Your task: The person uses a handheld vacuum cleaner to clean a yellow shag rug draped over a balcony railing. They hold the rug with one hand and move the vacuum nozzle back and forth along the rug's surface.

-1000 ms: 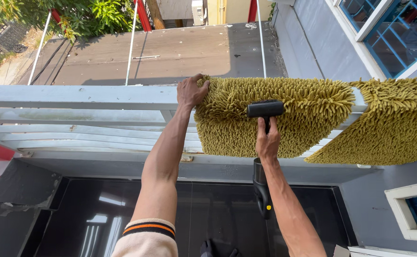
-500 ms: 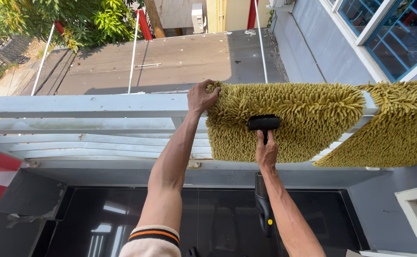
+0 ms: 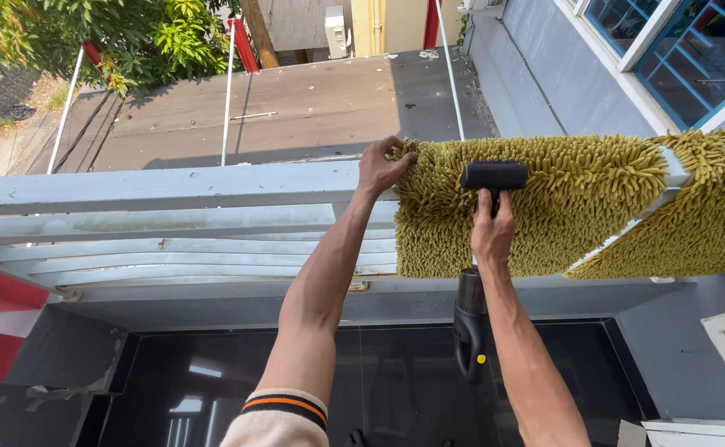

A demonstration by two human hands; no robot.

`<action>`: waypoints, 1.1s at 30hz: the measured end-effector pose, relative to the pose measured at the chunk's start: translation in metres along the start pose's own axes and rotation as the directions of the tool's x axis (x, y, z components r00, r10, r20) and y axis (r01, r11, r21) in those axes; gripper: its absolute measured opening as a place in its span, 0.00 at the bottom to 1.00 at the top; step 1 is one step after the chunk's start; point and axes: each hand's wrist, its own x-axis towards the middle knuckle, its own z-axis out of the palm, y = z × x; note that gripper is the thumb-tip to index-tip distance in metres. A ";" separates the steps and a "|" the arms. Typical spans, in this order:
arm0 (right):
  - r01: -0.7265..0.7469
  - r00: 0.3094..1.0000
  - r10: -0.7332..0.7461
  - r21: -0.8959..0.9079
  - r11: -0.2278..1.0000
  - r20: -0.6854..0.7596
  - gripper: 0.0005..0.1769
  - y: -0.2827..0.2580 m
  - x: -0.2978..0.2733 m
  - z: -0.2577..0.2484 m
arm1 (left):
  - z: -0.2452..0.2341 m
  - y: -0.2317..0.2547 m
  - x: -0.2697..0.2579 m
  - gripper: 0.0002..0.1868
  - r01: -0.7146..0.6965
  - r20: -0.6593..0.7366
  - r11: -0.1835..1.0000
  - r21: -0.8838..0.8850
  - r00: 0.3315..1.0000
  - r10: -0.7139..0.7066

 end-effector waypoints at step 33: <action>-0.105 0.981 0.128 -0.161 0.981 0.143 0.37 0.006 -0.056 0.052 | -0.021 0.000 0.000 0.13 -0.083 0.169 0.992 -0.092 0.981 0.097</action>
